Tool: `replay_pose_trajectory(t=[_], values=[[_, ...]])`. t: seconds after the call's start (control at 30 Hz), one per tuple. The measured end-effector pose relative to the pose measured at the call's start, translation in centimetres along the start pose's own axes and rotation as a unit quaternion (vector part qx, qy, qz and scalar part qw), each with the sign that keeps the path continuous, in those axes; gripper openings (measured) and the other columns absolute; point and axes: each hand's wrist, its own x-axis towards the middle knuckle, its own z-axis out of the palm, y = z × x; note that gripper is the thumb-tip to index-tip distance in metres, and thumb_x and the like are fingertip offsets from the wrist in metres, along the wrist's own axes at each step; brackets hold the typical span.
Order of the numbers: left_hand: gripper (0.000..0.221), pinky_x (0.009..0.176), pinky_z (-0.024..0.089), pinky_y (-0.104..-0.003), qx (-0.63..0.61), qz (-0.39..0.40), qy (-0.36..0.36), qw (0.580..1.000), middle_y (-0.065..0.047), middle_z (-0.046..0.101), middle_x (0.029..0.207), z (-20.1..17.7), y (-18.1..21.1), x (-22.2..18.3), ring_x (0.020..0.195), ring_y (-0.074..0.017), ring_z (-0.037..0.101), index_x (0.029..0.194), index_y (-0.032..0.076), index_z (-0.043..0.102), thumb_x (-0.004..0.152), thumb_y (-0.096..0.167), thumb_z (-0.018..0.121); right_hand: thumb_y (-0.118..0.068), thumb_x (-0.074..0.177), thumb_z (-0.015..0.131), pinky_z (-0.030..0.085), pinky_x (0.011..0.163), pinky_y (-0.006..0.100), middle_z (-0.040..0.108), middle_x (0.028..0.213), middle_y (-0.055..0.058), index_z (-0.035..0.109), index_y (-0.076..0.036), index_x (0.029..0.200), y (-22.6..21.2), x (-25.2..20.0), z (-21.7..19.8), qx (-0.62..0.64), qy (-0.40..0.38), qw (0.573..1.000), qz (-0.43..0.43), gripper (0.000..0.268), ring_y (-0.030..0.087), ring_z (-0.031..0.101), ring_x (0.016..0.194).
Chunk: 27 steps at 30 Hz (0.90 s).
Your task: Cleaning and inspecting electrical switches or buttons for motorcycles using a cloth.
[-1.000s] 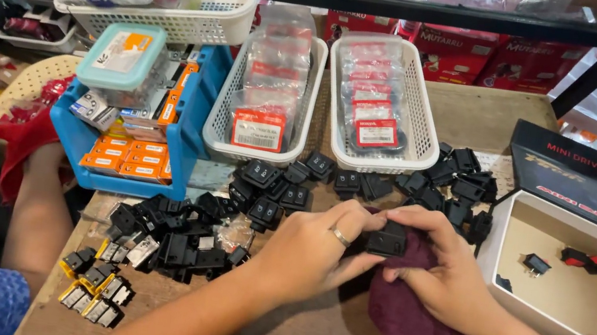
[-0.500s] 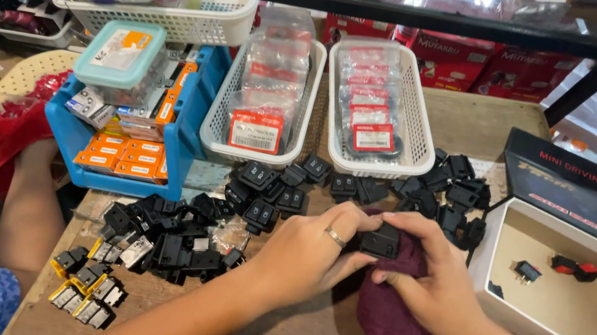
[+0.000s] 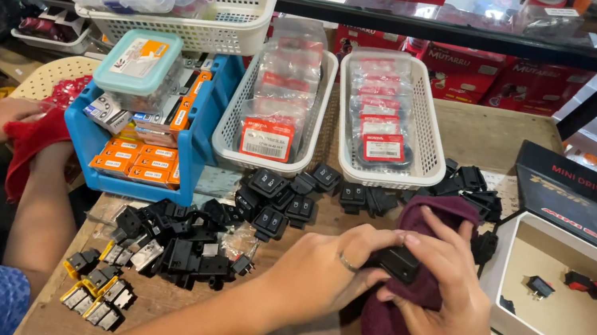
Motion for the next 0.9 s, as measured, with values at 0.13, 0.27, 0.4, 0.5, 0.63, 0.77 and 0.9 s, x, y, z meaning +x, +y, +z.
replay_pose_trajectory(t=[0.13,0.27,0.4,0.5,0.63,0.77,0.9], values=[[0.048,0.063,0.056,-0.040,0.008,-0.011,0.011,1.000,-0.010,0.074,0.114,0.4,-0.5,-0.3,0.080,-0.0310,0.075,0.129,0.006,0.053,0.086,0.010,0.074,-0.014,0.068,0.086,0.039,0.113,0.048,0.063,0.138,0.016,0.051,-0.005,0.137,0.5,-0.5,0.2,0.031,-0.028,0.996,0.074,0.078,0.032,0.064,0.126],[0.042,0.067,0.058,-0.038,-0.004,-0.011,0.017,1.000,-0.011,0.074,0.118,-0.1,-0.3,0.0,0.088,-0.0308,0.077,0.121,0.002,0.053,0.086,0.011,0.075,-0.016,0.073,0.084,0.055,0.096,0.037,0.063,0.138,0.014,0.050,-0.005,0.140,1.2,-0.5,0.3,0.062,-0.052,0.993,0.091,0.076,0.029,0.070,0.117],[0.038,0.056,0.052,-0.040,-0.019,-0.008,0.035,0.999,-0.011,0.074,0.093,-0.1,0.0,-0.1,0.070,-0.0314,0.073,0.116,0.005,0.055,0.085,0.009,0.076,-0.007,0.074,0.083,0.055,0.103,0.039,0.062,0.136,0.013,0.053,-0.010,0.139,0.3,0.5,0.0,0.072,-0.058,0.996,-0.012,0.072,0.030,0.066,0.122],[0.034,0.052,0.050,-0.040,-0.001,-0.003,0.034,0.999,-0.010,0.071,0.086,-0.4,0.2,0.0,0.064,-0.0312,0.071,0.112,0.005,0.052,0.087,0.009,0.075,-0.007,0.076,0.081,0.055,0.104,0.043,0.062,0.134,0.013,0.061,-0.011,0.130,-0.3,0.9,-0.1,0.020,-0.050,0.997,-0.055,0.058,0.033,0.065,0.124],[0.038,0.057,0.052,-0.041,0.016,-0.012,0.003,1.000,-0.014,0.071,0.100,-0.2,0.0,0.0,0.073,-0.0346,0.071,0.120,0.002,0.054,0.086,0.011,0.071,-0.004,0.077,0.077,0.058,0.092,0.034,0.061,0.134,0.012,0.067,-0.011,0.128,-0.1,0.8,0.1,0.039,-0.085,0.995,0.019,0.052,0.027,0.068,0.115],[0.038,0.054,0.052,-0.042,0.031,-0.044,-0.012,0.998,-0.015,0.072,0.092,0.1,-0.3,0.0,0.071,-0.0350,0.072,0.119,0.003,0.053,0.086,0.011,0.071,-0.005,0.081,0.073,0.056,0.092,0.031,0.060,0.136,0.010,0.064,-0.009,0.133,0.0,1.3,0.2,0.046,-0.126,0.989,0.056,0.053,0.024,0.068,0.114],[0.036,0.054,0.052,-0.043,0.043,-0.070,-0.036,0.996,-0.017,0.072,0.089,0.2,-0.6,0.1,0.069,-0.0363,0.072,0.116,0.001,0.051,0.088,0.015,0.069,-0.007,0.082,0.071,0.053,0.094,0.032,0.061,0.135,0.009,0.060,-0.008,0.139,-0.5,2.1,-0.1,0.039,-0.151,0.986,0.059,0.059,0.025,0.066,0.115]])
